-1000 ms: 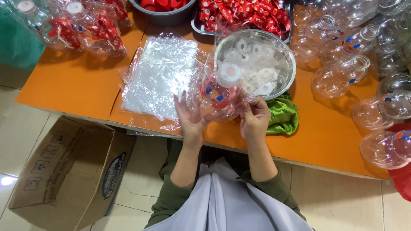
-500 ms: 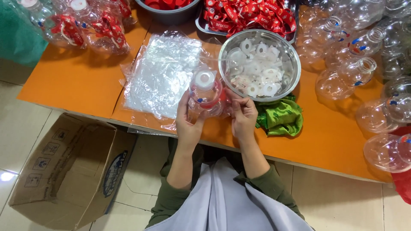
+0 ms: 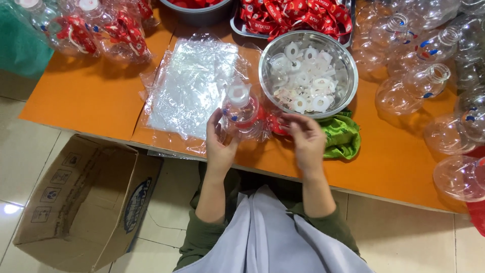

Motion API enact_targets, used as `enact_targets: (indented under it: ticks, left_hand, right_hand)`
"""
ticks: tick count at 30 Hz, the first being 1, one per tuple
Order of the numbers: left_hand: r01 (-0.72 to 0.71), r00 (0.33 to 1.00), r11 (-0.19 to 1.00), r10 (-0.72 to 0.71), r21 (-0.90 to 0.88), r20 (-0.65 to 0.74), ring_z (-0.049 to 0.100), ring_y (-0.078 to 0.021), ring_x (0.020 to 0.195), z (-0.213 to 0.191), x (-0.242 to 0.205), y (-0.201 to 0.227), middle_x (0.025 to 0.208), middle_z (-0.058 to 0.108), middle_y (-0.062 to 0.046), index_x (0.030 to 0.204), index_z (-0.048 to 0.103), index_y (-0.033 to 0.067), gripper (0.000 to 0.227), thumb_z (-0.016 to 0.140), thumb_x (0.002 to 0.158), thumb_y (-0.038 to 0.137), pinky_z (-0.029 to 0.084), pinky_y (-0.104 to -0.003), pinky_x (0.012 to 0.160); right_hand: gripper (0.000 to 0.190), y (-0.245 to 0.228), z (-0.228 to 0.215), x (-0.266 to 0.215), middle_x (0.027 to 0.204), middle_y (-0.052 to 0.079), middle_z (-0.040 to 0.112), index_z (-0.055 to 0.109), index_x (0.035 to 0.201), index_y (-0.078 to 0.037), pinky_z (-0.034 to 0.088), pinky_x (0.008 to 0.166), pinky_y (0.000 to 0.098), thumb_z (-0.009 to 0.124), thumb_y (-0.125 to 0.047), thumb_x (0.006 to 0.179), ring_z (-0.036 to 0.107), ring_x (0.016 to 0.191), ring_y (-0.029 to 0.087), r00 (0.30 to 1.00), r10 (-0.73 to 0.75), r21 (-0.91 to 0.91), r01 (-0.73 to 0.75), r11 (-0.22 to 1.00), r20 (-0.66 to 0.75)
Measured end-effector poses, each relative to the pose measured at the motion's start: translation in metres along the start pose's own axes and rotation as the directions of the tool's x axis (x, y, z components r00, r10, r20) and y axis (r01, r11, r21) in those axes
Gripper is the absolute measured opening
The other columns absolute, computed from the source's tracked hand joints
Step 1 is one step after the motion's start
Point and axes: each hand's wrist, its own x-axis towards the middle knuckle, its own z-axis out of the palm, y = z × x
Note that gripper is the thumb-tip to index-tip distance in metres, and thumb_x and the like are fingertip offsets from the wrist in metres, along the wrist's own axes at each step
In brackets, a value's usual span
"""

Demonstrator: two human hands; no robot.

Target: Assembling plastic bottles by threading lanyards through rings and fitting them onto the bottle necks.

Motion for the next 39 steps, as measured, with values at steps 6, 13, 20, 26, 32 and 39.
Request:
enact_targets:
  ticks: [6,13,20,26,32,39]
  left_hand:
    - [-0.004,1.0,0.999,0.003,0.054,0.018,0.024,-0.0523,0.145,-0.007,0.004,-0.003,0.156,0.036,-0.012,0.15,0.042,0.022,0.075,0.083,0.087,0.015,0.028,-0.067,0.116]
    - [-0.047,0.993,0.984,0.026,0.173,0.119,0.026,-0.0583,0.145,0.004,0.009,0.016,0.158,0.032,-0.024,0.155,0.032,0.0152,0.101,0.092,0.073,0.016,0.028,-0.066,0.118]
    - [-0.137,0.986,0.912,0.087,0.387,0.145,0.037,-0.0469,0.144,-0.006,0.026,-0.011,0.153,0.042,-0.018,0.153,0.036,0.0155,0.109,0.099,0.065,0.02,0.034,-0.059,0.117]
    - [-0.124,0.975,0.934,0.052,0.335,0.214,0.037,-0.0422,0.146,-0.004,0.028,0.005,0.154,0.042,-0.017,0.156,0.033,0.0147,0.112,0.098,0.065,0.025,0.032,-0.054,0.121]
    - [-0.122,0.959,0.946,0.034,0.301,0.282,0.035,-0.0443,0.146,-0.013,0.038,-0.008,0.155,0.041,-0.02,0.158,0.033,0.0128,0.107,0.094,0.069,0.015,0.03,-0.054,0.121]
    - [-0.067,0.936,0.991,0.022,0.115,0.351,0.034,-0.0391,0.148,-0.008,0.037,0.006,0.155,0.039,-0.019,0.159,0.026,0.0152,0.107,0.088,0.072,0.004,0.029,-0.051,0.122]
  right_hand:
    - [0.016,0.017,-0.055,0.011,0.096,0.008,0.076,0.079,0.105,-0.008,0.058,0.078,0.026,0.07,0.001,0.096,0.073,0.088,0.016,0.991,-0.114,-0.635,0.047,0.771,-0.064]
    - [0.047,0.035,-0.034,0.009,0.092,0.018,0.066,0.072,0.11,-0.004,0.05,0.088,0.0456,0.078,-0.047,0.093,0.06,0.095,0.037,0.998,-0.066,-0.881,0.047,0.471,0.018]
    - [0.081,0.05,-0.052,0.019,0.116,0.013,0.067,0.066,0.134,-0.017,0.046,0.105,0.0377,0.076,-0.074,0.077,0.051,0.121,0.03,0.957,0.28,-0.818,-0.221,0.531,-0.077]
    - [0.055,0.049,-0.034,0.017,0.102,0.02,0.064,0.067,0.107,-0.003,0.04,0.105,0.0447,0.086,-0.046,0.078,0.05,0.115,0.041,0.964,0.265,-0.94,-0.117,0.319,-0.03]
    - [0.049,0.053,-0.035,0.018,0.1,0.018,0.06,0.068,0.103,-0.005,0.04,0.103,0.0457,0.086,-0.043,0.077,0.048,0.113,0.041,0.979,0.202,-0.963,-0.024,0.268,0.032]
    - [0.04,0.049,-0.042,0.012,0.085,0.002,0.058,0.07,0.099,-0.021,0.043,0.093,0.0352,0.091,-0.041,0.071,0.06,0.094,0.026,0.995,0.085,-0.942,0.02,0.336,0.051]
